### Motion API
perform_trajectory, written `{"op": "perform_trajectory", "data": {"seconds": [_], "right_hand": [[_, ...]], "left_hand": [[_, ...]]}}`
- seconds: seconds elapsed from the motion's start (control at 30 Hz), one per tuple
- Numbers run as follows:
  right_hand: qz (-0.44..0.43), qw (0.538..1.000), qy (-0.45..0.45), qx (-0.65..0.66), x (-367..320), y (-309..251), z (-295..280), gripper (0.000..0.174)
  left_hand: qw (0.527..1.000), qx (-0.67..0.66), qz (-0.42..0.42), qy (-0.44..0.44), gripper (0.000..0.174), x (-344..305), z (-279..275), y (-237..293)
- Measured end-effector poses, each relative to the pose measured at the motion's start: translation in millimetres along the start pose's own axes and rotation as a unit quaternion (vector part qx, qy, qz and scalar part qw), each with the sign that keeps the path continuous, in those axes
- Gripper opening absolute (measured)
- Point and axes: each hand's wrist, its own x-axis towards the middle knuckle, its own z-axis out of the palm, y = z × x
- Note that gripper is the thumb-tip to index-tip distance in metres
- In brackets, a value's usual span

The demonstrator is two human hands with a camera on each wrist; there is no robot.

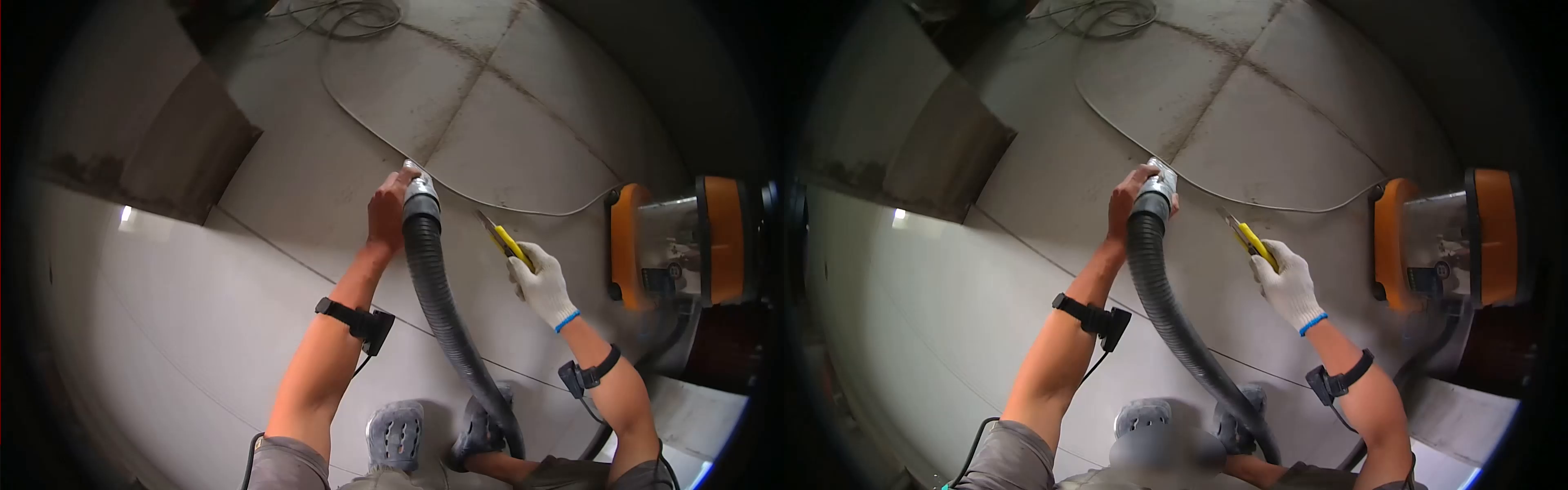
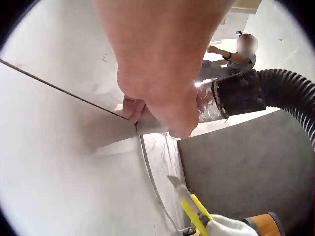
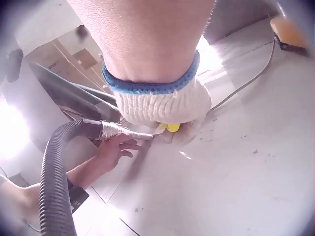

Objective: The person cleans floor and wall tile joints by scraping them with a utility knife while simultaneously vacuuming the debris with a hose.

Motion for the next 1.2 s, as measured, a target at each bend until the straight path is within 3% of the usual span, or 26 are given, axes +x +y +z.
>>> {"op": "perform_trajectory", "data": {"seconds": [0.07, 0.1, 0.17, 0.2, 0.23, 0.3, 0.33, 0.4, 0.47, 0.53, 0.57, 0.63, 0.67, 0.7, 0.77, 0.83, 0.87, 0.9, 0.93, 0.97, 1.0, 1.03, 1.07, 1.1, 1.2], "right_hand": [[0.024, 0.999, 0.027, -0.018, -28, 8, 7, 0.033], [0.023, 0.999, 0.034, -0.003, -20, 23, -19, 0.033], [-0.030, 0.996, 0.065, -0.049, -38, 51, -33, 0.031], [-0.062, 0.989, 0.112, -0.072, -31, 49, -76, 0.031], [-0.025, 0.991, 0.111, -0.063, -54, 54, -90, 0.031], [0.000, 0.989, 0.124, -0.077, -84, 68, -120, 0.031], [0.037, 0.987, 0.141, -0.071, -97, 66, -136, 0.031], [0.101, 0.979, 0.176, 0.017, -123, 87, -173, 0.032], [0.148, 0.966, 0.210, 0.011, -159, 89, -203, 0.030], [0.128, 0.962, 0.224, -0.085, -202, 131, -229, 0.028], [0.137, 0.958, 0.227, -0.113, -227, 153, -244, 0.027], [0.145, 0.950, 0.236, -0.143, -269, 158, -255, 0.026], [0.190, 0.942, 0.248, -0.120, -287, 149, -255, 0.025], [0.234, 0.932, 0.259, -0.097, -300, 142, -254, 0.025], [0.236, 0.932, 0.258, -0.091, -317, 141, -252, 0.024], [0.226, 0.934, 0.265, -0.082, -324, 142, -252, 0.024], [0.210, 0.937, 0.269, -0.070, -321, 145, -250, 0.025], [0.196, 0.941, 0.269, -0.059, -317, 148, -248, 0.025], [0.183, 0.947, 0.262, -0.040, -308, 150, -243, 0.026], [0.182, 0.949, 0.254, -0.040, -298, 149, -234, 0.026], [0.171, 0.952, 0.251, -0.017, -282, 146, -222, 0.025], [0.158, 0.955, 0.250, 0.006, -264, 143, -210, 0.025], [0.176, 0.954, 0.240, 0.038, -248, 137, -196, 0.026], [0.162, 0.960, 0.219, 0.061, -235, 142, -185, 0.026], [0.120, 0.969, 0.171, 0.128, -199, 157, -144, 0.030]], "left_hand": [[1.000, 0.003, -0.003, -0.002, 0.045, 0, -9, -12], [1.000, 0.007, 0.010, -0.011, 0.045, 24, 15, -6], [1.000, 0.002, -0.004, -0.018, 0.046, 35, 17, -9], [0.998, -0.059, 0.031, 0.024, 0.043, 80, 57, 1], [0.998, -0.056, 0.024, 0.006, 0.043, 78, 70, -11], [0.980, -0.189, -0.054, -0.035, 0.042, 94, 98, -40], [0.973, -0.229, 0.004, -0.027, 0.043, 108, 104, -40], [0.978, -0.206, 0.035, -0.014, 0.042, 153, 134, -54], [0.979, -0.191, 0.067, 0.007, 0.041, 207, 167, -74], [0.974, 0.045, 0.219, -0.018, 0.030, 252, 184, -94], [0.973, 0.045, 0.224, -0.021, 0.030, 262, 187, -86], [0.987, 0.054, 0.135, -0.062, 0.043, 283, 185, -52], [0.994, -0.036, 0.086, -0.064, 0.050, 281, 180, -34], [0.993, -0.039, 0.087, -0.064, 0.050, 286, 185, -36], [0.989, 0.033, 0.028, -0.142, 0.041, 299, 190, -62], [0.947, -0.060, 0.315, -0.028, 0.029, 280, 179, -83], [0.976, -0.064, 0.173, -0.112, 0.029, 270, 186, -124], [0.948, -0.216, 0.205, -0.110, 0.025, 239, 169, -112], [0.962, -0.209, 0.165, -0.069, 0.035, 200, 128, -54], [0.909, -0.374, -0.080, -0.167, 0.034, 173, 121, -87], [0.982, -0.112, 0.107, -0.106, 0.036, 136, 69, -17], [0.979, -0.172, 0.074, -0.082, 0.035, 105, 57, -21], [0.990, -0.005, 0.108, -0.094, 0.035, 80, 22, 6], [0.991, -0.038, 0.017, -0.127, 0.039, 57, 1, 18], [0.992, -0.023, -0.030, -0.120, 0.039, -13, -39, 29]]}}
